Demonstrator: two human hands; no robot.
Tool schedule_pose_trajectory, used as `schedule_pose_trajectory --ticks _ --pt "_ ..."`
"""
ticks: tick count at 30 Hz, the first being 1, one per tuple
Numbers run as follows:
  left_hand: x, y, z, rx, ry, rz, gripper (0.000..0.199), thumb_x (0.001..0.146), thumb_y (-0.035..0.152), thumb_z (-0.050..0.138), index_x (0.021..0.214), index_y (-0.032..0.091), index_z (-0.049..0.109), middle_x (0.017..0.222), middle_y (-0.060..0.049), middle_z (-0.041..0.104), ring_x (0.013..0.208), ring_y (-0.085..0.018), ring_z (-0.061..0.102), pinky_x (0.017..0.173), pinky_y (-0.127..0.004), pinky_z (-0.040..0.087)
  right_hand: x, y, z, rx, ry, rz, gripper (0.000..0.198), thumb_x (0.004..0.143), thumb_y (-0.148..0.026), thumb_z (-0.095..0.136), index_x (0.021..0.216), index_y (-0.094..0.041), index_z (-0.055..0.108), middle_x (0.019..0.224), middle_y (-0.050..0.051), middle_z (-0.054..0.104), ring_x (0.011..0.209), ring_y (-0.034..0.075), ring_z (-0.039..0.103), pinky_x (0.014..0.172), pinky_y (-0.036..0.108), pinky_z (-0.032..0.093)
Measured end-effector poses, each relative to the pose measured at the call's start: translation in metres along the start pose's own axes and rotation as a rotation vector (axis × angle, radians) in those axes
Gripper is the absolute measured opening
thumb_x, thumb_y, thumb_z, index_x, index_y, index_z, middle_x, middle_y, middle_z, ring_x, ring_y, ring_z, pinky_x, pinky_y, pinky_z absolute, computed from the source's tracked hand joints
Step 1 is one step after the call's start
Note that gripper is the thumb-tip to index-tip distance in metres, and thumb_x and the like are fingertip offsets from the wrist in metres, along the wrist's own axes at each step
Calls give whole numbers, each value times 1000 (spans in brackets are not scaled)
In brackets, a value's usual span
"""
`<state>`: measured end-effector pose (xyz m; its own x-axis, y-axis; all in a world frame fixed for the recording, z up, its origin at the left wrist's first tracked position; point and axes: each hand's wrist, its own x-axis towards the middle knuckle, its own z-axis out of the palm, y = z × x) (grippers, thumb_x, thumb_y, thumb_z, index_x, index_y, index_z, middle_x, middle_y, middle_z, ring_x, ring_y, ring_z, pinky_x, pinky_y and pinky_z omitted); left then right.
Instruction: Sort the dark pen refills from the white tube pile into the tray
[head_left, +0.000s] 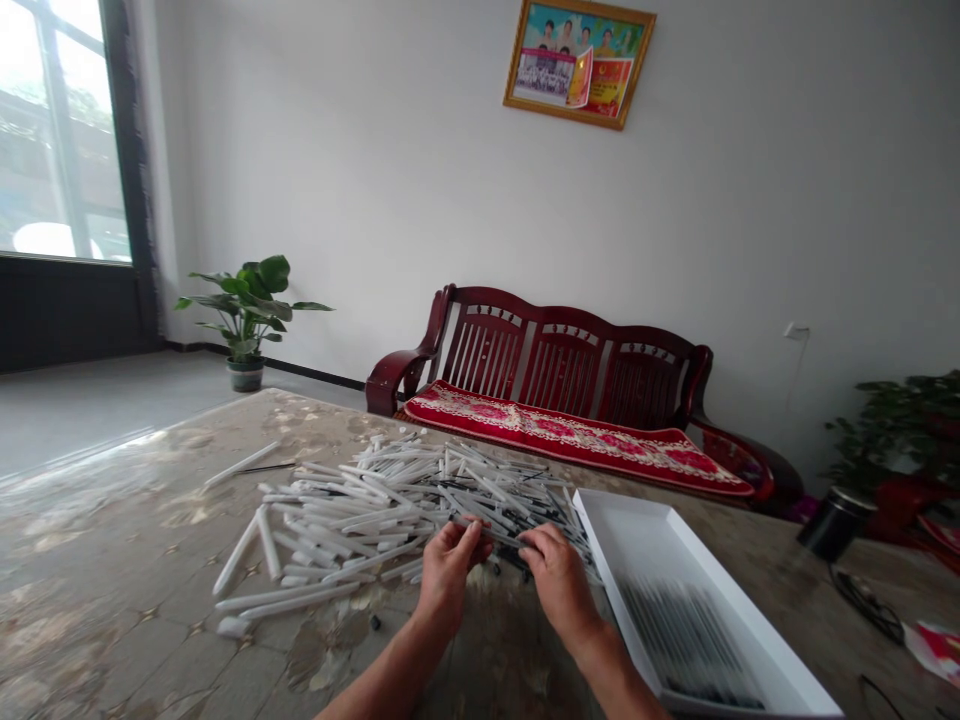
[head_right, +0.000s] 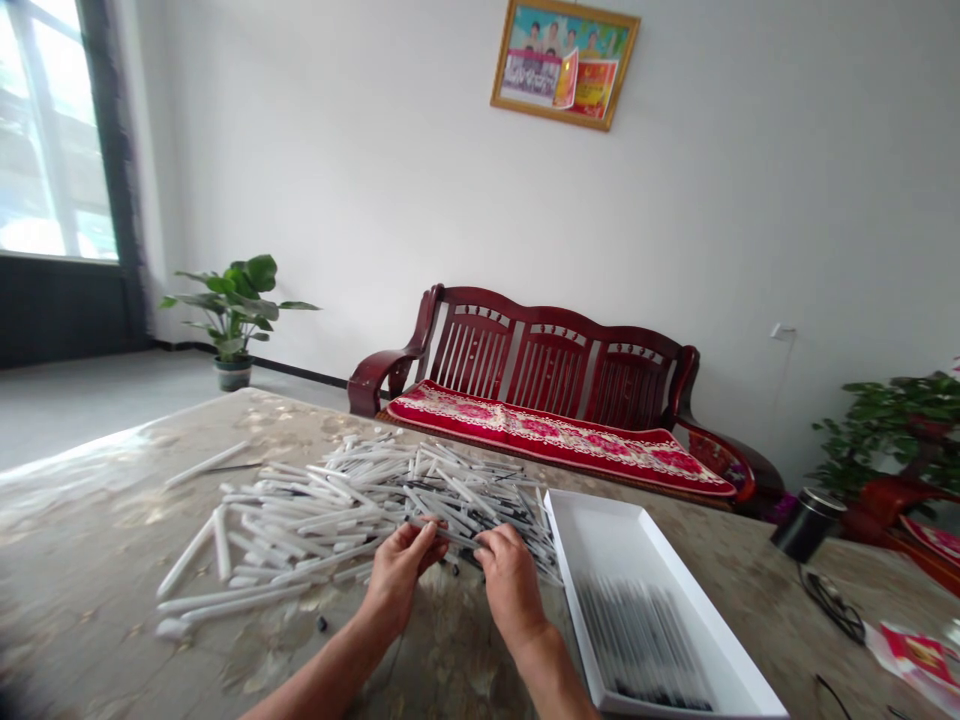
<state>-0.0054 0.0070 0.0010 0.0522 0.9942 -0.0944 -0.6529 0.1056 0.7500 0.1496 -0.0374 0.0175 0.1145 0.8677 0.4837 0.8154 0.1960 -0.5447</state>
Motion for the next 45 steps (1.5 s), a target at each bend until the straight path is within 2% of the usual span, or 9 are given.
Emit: schedule_pose_trajectory --ticks 8,14,22,26,29,32,38,41,45 --pt "1 -2 2 -103 -30 -60 40 51 35 93 76 14 70 73 -2 73 58 -11 67 61 -22 58 9 -8 -11 305 -68 175 12 73 -22 62 77 -23 73 80 2 71 78 21 67 74 31 51" --pt "-3 -2 6 -287 88 -202 18 73 3 78 75 15 65 72 -2 73 63 -12 72 65 -19 61 3 -12 4 857 -30 335 46 62 -34 78 104 -21 65 78 0 70 67 19 64 52 24 45" --pt "-12 -5 8 -213 -34 -303 18 75 -1 74 77 14 64 69 -4 73 59 -12 71 62 -18 60 -10 -29 16 911 96 421 35 71 -50 71 91 -22 65 80 2 71 65 17 61 51 25 44" --pt "-8 -1 6 -114 69 -252 13 83 8 70 91 16 64 83 -7 76 65 -12 73 61 -19 60 -6 -21 -6 884 189 473 45 71 -60 68 92 -20 62 79 3 69 67 18 64 50 24 46" --pt "-5 3 3 -10 96 -214 20 82 9 70 100 17 64 89 -7 75 69 -13 73 59 -19 58 -1 3 -45 735 207 469 51 72 -66 64 91 -18 62 84 5 70 72 19 66 54 25 50" --pt "-4 4 1 78 119 -179 24 80 14 71 102 18 64 91 -6 74 63 -12 71 54 -19 55 4 40 -97 342 185 479 55 73 -71 53 89 -19 61 77 4 67 69 18 65 53 25 48" --pt "-3 3 -2 176 134 -76 32 76 35 68 103 19 64 95 -6 72 62 -14 68 50 -22 51 -4 122 -193 -120 114 623 29 75 -48 59 69 -20 60 61 0 61 61 17 60 55 24 39" --pt "1 4 -4 206 146 -49 38 71 39 68 102 19 63 94 -5 71 64 -15 68 52 -24 50 -21 149 -214 -366 20 683 22 74 -34 62 58 -19 58 63 5 65 70 20 63 60 26 37" --pt "5 6 -6 234 176 -28 43 64 42 68 101 19 62 95 -6 70 65 -16 67 55 -27 50 -46 171 -214 -589 -124 729 19 77 -27 62 60 -18 64 71 10 71 76 23 66 63 28 36"
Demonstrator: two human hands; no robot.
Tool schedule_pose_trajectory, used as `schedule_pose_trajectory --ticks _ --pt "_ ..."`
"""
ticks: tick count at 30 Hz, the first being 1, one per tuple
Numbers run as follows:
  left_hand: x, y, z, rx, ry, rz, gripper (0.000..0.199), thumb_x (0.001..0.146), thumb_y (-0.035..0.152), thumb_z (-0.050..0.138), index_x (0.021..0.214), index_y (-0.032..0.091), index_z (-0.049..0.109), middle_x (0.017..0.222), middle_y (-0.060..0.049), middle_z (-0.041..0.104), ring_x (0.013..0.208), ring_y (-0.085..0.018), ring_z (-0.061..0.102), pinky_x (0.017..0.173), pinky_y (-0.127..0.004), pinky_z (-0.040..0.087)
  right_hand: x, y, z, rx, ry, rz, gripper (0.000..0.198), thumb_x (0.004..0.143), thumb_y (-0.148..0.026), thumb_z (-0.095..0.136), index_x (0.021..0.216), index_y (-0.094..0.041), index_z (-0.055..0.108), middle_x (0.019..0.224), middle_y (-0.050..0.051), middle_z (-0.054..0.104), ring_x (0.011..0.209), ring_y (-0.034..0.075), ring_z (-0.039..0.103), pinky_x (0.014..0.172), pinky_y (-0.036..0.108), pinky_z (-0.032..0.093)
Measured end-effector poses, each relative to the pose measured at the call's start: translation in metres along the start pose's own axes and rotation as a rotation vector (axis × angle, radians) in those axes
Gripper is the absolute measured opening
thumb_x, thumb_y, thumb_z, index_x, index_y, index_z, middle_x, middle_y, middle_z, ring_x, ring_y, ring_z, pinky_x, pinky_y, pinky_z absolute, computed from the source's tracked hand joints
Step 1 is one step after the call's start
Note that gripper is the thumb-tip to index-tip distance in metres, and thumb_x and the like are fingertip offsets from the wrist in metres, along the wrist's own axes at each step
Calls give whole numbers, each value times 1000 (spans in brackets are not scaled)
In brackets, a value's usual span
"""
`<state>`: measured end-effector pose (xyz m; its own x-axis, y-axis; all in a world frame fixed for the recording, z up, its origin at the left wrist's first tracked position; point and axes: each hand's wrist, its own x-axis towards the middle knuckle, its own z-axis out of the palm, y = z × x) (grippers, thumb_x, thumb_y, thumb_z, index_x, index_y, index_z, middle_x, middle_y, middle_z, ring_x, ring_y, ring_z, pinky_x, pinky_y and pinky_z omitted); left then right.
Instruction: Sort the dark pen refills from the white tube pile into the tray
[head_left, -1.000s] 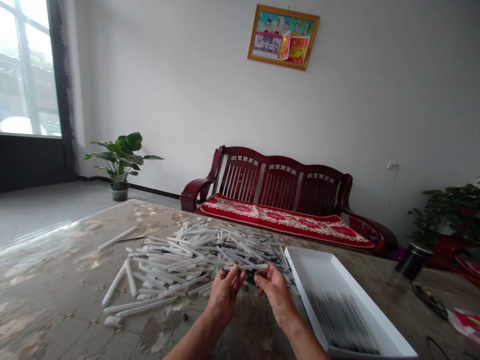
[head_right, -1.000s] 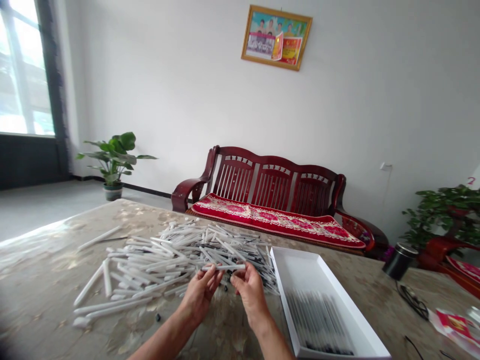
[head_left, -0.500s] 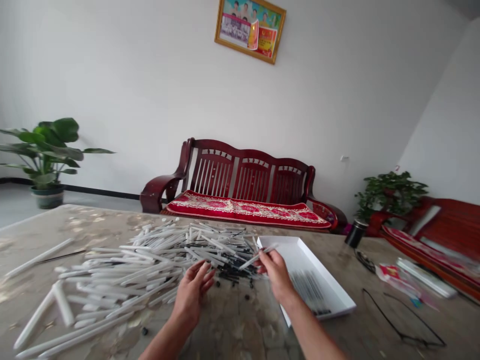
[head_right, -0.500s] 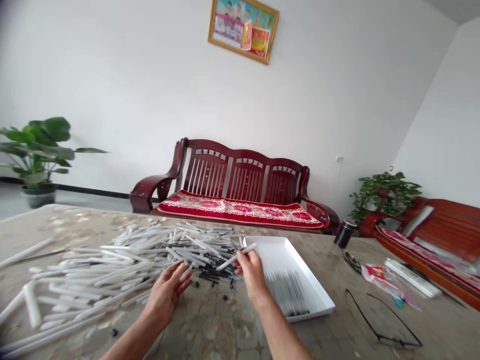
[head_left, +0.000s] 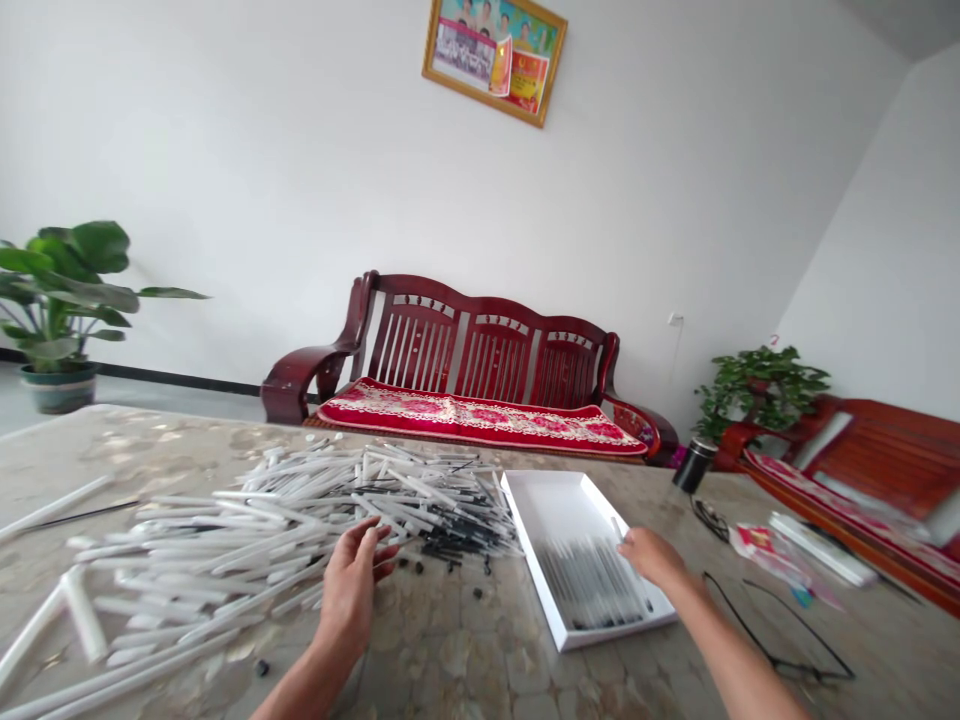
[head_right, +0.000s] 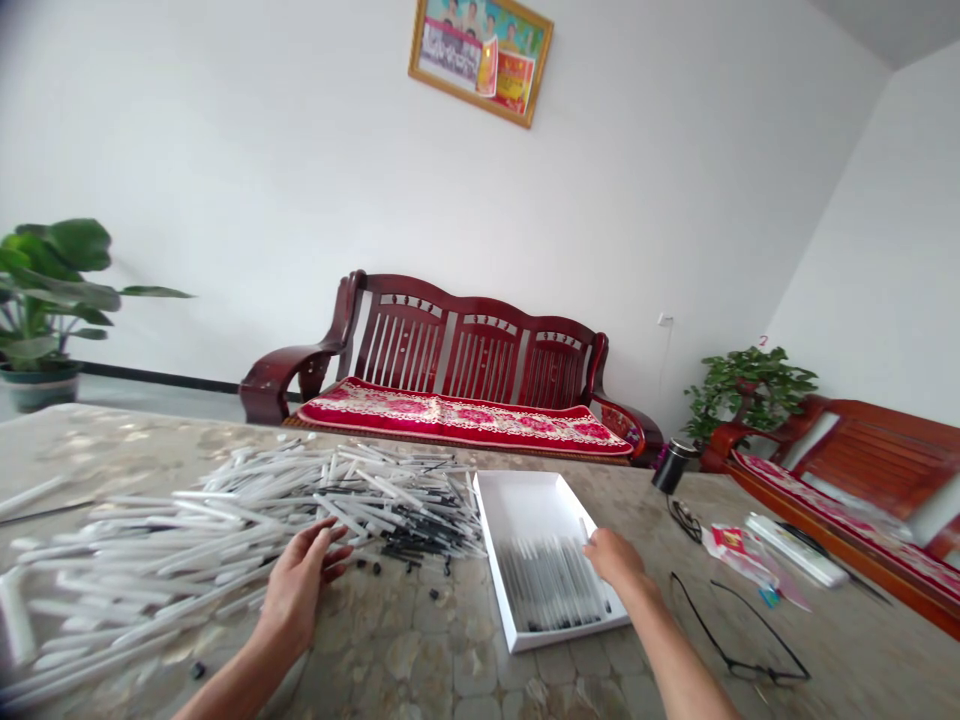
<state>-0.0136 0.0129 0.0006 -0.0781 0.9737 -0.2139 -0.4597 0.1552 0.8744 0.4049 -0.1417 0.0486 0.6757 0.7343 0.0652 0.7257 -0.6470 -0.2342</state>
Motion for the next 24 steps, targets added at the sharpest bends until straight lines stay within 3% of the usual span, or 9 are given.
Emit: schedule_pose_trajectory --ticks 6,14,18,21,24 --pt "3 3 -2 8 18 25 46 60 43 67 99 18 62 93 -6 69 64 -16 64 54 -27 47 -3 11 19 -165 -62 -22 16 81 -26 59 76 -17 71 86 12 75 84 23 68 64 26 36" --pt "7 4 -4 -18 51 39 41 62 40 64 97 19 63 92 -4 68 63 -15 63 54 -26 46 -3 13 24 -209 -65 -45 22 84 -23 55 98 -18 72 100 10 76 95 21 70 69 24 40" --pt "6 6 -6 -52 81 103 39 67 45 62 96 20 62 90 -4 67 60 -14 61 52 -26 45 -7 13 23 -235 -81 -66 25 85 -18 51 99 -17 72 100 12 76 97 24 70 70 26 43" --pt "6 9 -6 -53 107 169 39 70 52 60 92 19 62 84 -5 65 55 -13 56 48 -25 42 -10 3 18 -268 -76 -87 28 87 -17 47 99 -15 72 99 16 75 94 29 71 69 31 44" --pt "7 10 -6 -44 117 209 36 73 54 57 83 20 60 68 2 55 46 -10 43 42 -23 33 -18 -33 12 -313 51 -184 33 91 -18 40 107 -19 69 111 14 71 95 29 70 70 33 46"
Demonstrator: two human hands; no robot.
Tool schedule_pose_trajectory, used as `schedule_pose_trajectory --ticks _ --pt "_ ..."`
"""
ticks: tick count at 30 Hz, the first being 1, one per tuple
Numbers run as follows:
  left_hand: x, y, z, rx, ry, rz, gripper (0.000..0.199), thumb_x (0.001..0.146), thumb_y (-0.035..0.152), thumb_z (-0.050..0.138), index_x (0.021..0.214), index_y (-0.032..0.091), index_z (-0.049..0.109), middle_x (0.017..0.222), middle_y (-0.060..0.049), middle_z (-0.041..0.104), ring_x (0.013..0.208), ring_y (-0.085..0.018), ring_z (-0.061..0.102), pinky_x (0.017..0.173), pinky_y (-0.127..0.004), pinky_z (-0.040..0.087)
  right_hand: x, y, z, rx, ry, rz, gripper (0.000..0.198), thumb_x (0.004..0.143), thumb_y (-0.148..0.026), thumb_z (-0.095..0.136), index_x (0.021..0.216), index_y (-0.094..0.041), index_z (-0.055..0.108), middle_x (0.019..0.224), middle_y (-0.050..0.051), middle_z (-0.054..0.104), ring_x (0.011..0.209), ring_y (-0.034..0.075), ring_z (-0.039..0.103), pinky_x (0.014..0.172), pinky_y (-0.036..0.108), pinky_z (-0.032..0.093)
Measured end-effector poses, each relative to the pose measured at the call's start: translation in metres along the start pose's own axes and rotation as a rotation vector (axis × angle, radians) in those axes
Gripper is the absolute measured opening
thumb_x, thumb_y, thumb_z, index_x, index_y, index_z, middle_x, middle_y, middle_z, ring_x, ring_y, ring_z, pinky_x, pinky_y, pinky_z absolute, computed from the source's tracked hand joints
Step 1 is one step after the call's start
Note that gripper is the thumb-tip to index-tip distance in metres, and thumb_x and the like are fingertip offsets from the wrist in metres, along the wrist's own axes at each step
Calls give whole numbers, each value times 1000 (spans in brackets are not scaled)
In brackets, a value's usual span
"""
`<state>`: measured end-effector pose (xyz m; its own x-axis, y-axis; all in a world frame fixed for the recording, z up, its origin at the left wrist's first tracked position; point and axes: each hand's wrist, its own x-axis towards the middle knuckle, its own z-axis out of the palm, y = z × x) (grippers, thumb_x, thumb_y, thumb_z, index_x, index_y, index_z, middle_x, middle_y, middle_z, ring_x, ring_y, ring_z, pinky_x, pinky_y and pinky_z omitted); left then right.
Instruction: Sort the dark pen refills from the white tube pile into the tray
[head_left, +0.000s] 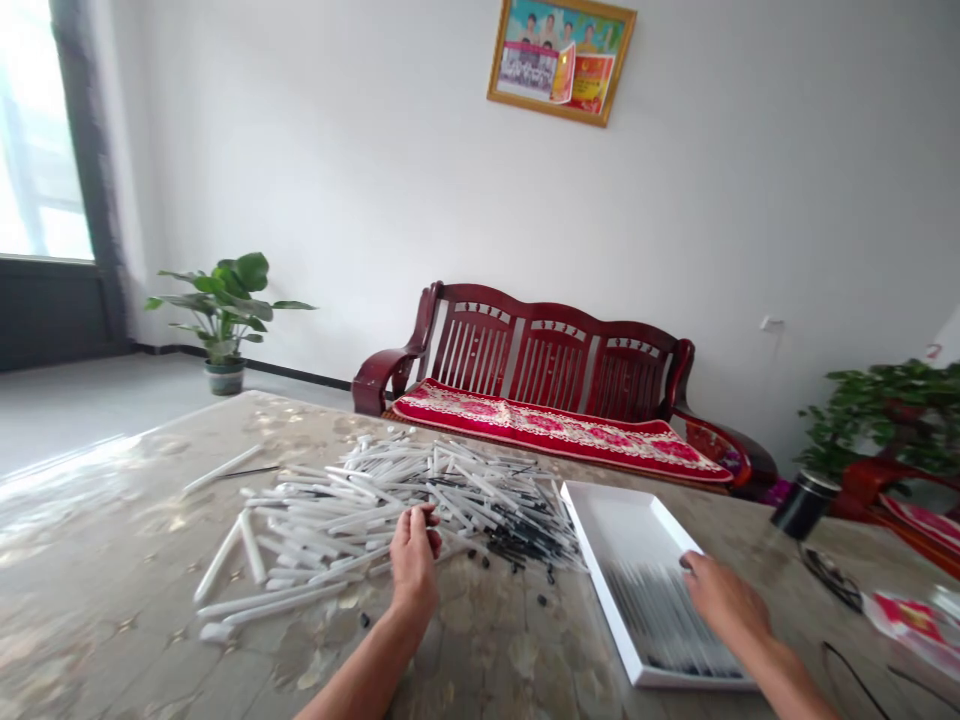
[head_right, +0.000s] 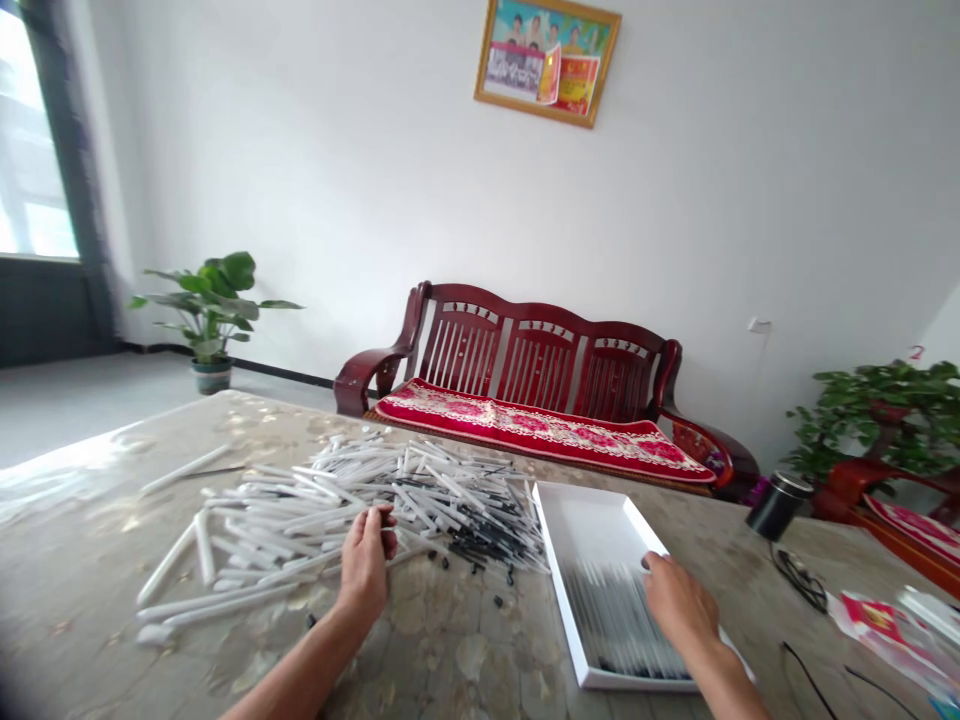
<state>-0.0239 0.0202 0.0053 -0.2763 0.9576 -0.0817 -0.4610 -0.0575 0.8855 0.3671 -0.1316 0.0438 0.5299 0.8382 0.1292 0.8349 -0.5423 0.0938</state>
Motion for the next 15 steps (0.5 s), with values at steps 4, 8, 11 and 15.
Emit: schedule_pose_trajectory --ticks 4,8,11,15 --pt "1 0 0 -32 18 -36 29 72 49 58 76 20 56 59 6 45 46 -8 38 42 -21 29 -13 -86 -26 158 204 -258 32 95 -23 39 109 -26 68 115 5 70 102 21 67 77 28 47" --pt "2 -1 -3 -35 2 -50 28 71 48 58 76 21 56 58 8 44 45 -8 37 43 -21 28 -29 -179 -33 315 135 -428 21 94 -28 52 104 -27 70 111 4 70 99 20 66 82 27 49" --pt "3 -3 -4 -18 -16 -34 29 72 50 57 75 21 56 56 9 41 44 -8 36 43 -21 27 -38 -228 -22 366 66 -468 24 95 -36 57 116 -24 64 123 7 63 103 20 63 89 35 52" --pt "4 -9 -3 -3 -47 -13 29 74 49 57 74 20 58 55 8 43 43 -8 36 42 -21 26 -43 -261 -6 370 47 -490 32 95 -37 59 123 -21 59 127 8 59 106 21 62 89 42 54"
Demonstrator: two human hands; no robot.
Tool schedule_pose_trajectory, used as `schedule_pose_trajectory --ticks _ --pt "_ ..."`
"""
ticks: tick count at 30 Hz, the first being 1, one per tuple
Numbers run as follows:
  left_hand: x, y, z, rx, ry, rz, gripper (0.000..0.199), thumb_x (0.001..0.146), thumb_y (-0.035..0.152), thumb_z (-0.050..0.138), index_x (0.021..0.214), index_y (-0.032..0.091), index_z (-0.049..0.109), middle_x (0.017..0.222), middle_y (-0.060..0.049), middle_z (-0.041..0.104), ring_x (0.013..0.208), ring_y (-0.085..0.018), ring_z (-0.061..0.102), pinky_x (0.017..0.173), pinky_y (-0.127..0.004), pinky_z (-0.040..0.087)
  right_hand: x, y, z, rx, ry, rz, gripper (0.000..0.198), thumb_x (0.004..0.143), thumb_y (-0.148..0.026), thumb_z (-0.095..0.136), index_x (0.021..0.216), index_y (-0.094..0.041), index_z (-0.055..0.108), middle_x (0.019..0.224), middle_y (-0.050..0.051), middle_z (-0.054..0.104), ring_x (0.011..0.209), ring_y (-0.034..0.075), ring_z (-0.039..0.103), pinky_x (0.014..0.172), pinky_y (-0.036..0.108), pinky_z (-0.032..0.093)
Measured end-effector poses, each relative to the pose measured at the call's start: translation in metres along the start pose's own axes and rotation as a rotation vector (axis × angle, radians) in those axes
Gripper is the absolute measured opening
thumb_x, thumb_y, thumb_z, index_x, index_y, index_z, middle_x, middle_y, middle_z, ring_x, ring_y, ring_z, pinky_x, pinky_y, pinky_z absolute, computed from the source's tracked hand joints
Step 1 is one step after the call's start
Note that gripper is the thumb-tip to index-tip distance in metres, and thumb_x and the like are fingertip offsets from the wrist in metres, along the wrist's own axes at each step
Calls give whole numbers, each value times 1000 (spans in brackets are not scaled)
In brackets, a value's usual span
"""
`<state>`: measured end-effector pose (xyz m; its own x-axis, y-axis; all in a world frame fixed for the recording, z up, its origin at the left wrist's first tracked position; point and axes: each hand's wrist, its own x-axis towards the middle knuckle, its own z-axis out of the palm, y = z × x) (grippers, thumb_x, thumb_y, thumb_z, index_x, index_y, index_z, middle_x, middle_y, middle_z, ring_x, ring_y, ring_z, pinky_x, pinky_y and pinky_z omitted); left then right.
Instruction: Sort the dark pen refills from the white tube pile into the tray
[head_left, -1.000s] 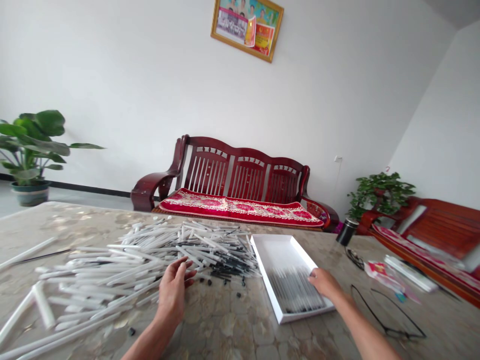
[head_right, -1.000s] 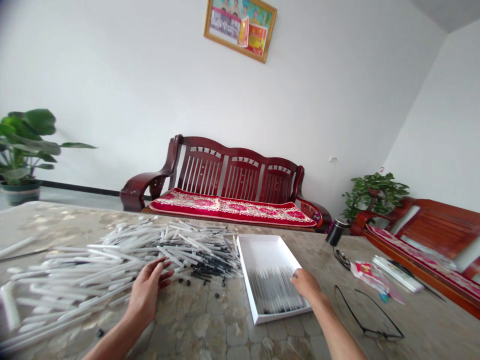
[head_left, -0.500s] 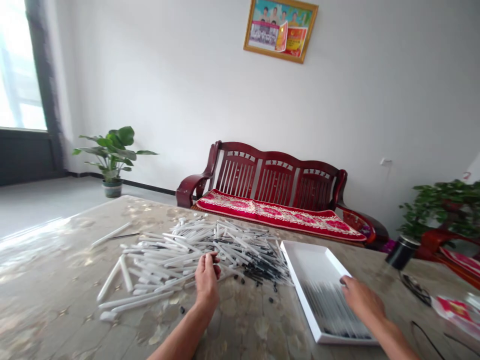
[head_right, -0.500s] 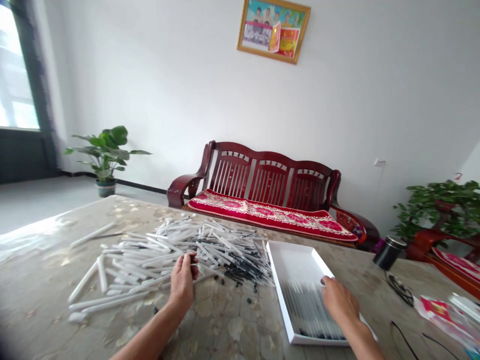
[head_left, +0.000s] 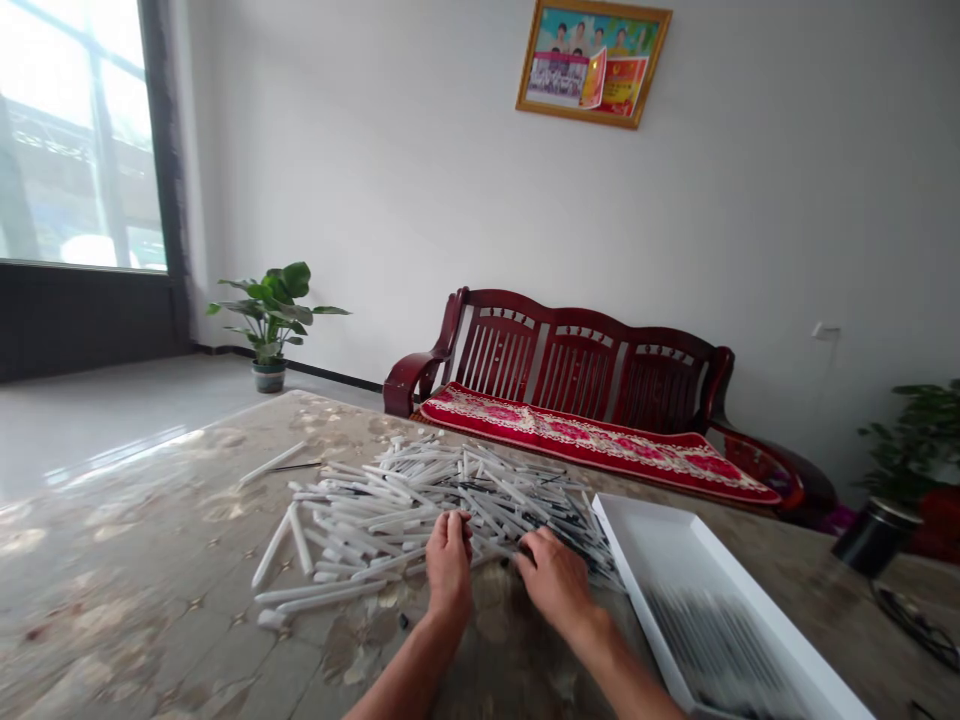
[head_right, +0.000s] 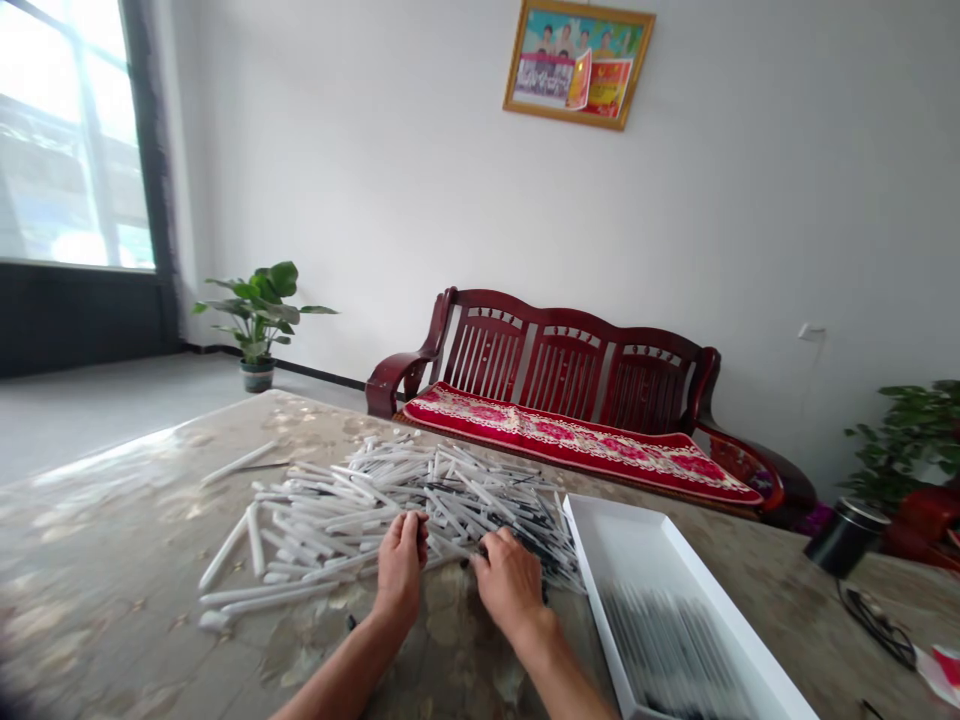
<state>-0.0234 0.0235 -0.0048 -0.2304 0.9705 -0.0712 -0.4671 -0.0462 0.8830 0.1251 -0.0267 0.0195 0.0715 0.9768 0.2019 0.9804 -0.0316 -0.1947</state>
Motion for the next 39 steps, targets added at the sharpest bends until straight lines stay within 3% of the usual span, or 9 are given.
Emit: schedule_pose_trajectory --ticks 5,8,13,16,20,23,27,32,39 --pt "-1 -6 3 95 -82 45 28 78 48 54 75 21 59 57 6 49 44 -11 40 44 -23 32 4 -2 6 -10 -16 7 29 94 -38 60 118 -22 61 121 7 63 101 20 64 87 38 54" --pt "-4 -7 2 304 -140 214 22 80 37 54 86 20 65 66 1 58 55 -16 52 57 -28 44 3 7 0 -2 28 62 16 93 -34 59 99 -24 68 102 5 70 93 19 67 78 26 49" --pt "-10 -10 1 664 -274 473 35 73 15 54 102 24 72 92 -5 63 78 -20 61 78 -34 48 -10 16 -10 182 158 76 21 92 -29 49 84 -24 68 92 4 73 86 20 68 73 25 46" --pt "-12 -8 0 775 -341 518 35 72 12 56 99 27 74 93 -5 62 86 -22 62 81 -34 49 -21 13 -13 334 209 43 27 92 -35 46 80 -23 66 86 5 72 82 21 66 74 27 46" --pt "-10 -1 -3 761 -358 555 19 76 21 59 86 27 74 88 -5 60 85 -24 61 80 -34 48 -28 17 -17 505 167 2 39 96 -48 38 84 -23 67 83 5 72 81 21 66 72 27 47" --pt "-8 2 -2 641 -308 540 11 76 27 63 81 26 73 84 -4 60 79 -23 61 77 -33 48 -24 35 -20 500 142 86 41 99 -45 33 96 -24 68 89 4 74 83 20 68 72 26 49" --pt "-10 0 2 451 -231 486 13 77 35 65 74 23 69 79 -4 61 74 -21 58 73 -31 47 -14 64 -21 100 129 248 18 90 -24 51 97 -25 67 107 3 72 98 19 67 79 26 47" --pt "-13 -5 8 253 -272 200 33 74 51 64 84 19 68 71 -2 64 65 -19 58 60 -28 46 -6 75 -17 -221 3 235 17 90 -22 55 102 -24 66 113 7 68 104 23 66 78 28 48" --pt "-9 -11 12 34 -237 -21 45 62 59 72 81 18 65 66 0 64 66 -20 65 55 -28 50 3 72 -19 -285 -58 235 17 90 -21 54 103 -25 65 111 8 68 102 24 67 78 31 48"
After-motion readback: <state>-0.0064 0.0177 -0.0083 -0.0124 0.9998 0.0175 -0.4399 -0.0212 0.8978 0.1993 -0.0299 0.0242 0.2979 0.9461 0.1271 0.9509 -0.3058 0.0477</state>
